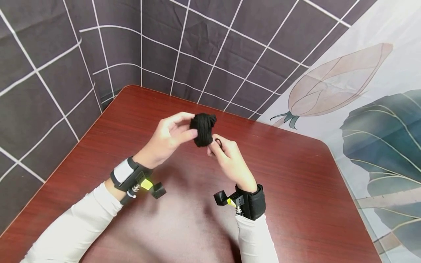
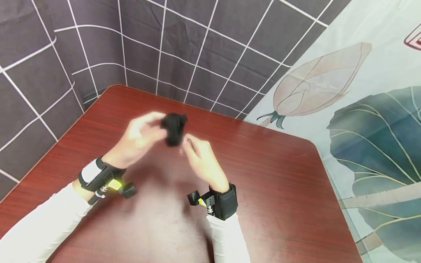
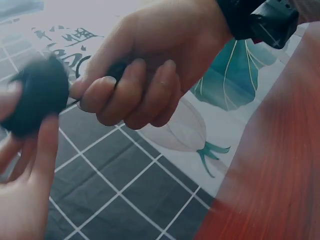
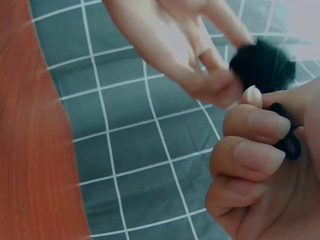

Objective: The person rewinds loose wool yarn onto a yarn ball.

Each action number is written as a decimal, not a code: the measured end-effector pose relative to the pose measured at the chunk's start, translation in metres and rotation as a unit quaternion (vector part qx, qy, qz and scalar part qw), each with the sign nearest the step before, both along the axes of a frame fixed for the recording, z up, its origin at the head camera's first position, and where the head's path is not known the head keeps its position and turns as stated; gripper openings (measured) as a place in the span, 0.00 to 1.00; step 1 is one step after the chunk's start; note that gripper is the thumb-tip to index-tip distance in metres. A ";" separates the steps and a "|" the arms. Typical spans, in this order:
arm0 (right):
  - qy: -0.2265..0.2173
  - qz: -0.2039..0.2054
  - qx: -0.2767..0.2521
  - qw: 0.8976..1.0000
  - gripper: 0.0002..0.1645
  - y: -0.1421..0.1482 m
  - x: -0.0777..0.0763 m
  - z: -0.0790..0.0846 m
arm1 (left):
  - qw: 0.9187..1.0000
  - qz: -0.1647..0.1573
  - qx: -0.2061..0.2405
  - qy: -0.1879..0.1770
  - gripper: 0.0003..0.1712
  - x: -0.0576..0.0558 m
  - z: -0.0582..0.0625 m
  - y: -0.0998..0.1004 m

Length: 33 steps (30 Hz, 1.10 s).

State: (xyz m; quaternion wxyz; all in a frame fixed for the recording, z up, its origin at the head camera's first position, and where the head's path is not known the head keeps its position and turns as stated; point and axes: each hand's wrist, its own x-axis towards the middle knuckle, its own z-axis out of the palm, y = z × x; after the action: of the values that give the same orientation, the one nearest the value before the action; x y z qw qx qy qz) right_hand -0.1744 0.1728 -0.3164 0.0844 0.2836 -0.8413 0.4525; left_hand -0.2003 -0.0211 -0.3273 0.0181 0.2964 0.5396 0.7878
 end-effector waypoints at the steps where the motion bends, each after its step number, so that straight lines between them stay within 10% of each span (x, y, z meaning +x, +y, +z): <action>1: 0.002 0.006 0.012 1.000 0.17 -0.002 0.001 0.000 | 1.000 0.027 -0.004 -0.006 0.20 -0.001 0.000 0.000; 6: 0.029 0.015 0.055 0.998 0.19 -0.007 0.008 0.005 | 0.989 0.134 -0.057 -0.011 0.23 -0.005 -0.001 0.000; 11: 0.053 -0.002 0.074 0.996 0.18 -0.008 0.016 0.013 | 0.976 0.157 -0.140 0.050 0.22 -0.008 -0.005 0.005; 24: 0.114 -0.046 -0.042 0.992 0.15 0.011 0.014 0.024 | 0.962 -0.168 -0.191 0.097 0.19 0.001 -0.005 0.004; 33: 0.029 -0.033 -0.084 0.995 0.18 0.010 0.006 0.011 | 0.967 -0.217 -0.104 0.078 0.21 0.003 -0.004 0.001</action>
State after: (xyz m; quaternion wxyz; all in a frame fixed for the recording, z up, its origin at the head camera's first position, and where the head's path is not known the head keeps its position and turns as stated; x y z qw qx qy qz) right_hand -0.1687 0.1825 -0.3054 0.1476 0.2604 -0.8064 0.5100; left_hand -0.1974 -0.0202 -0.3310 0.1772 0.4637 0.5409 0.6790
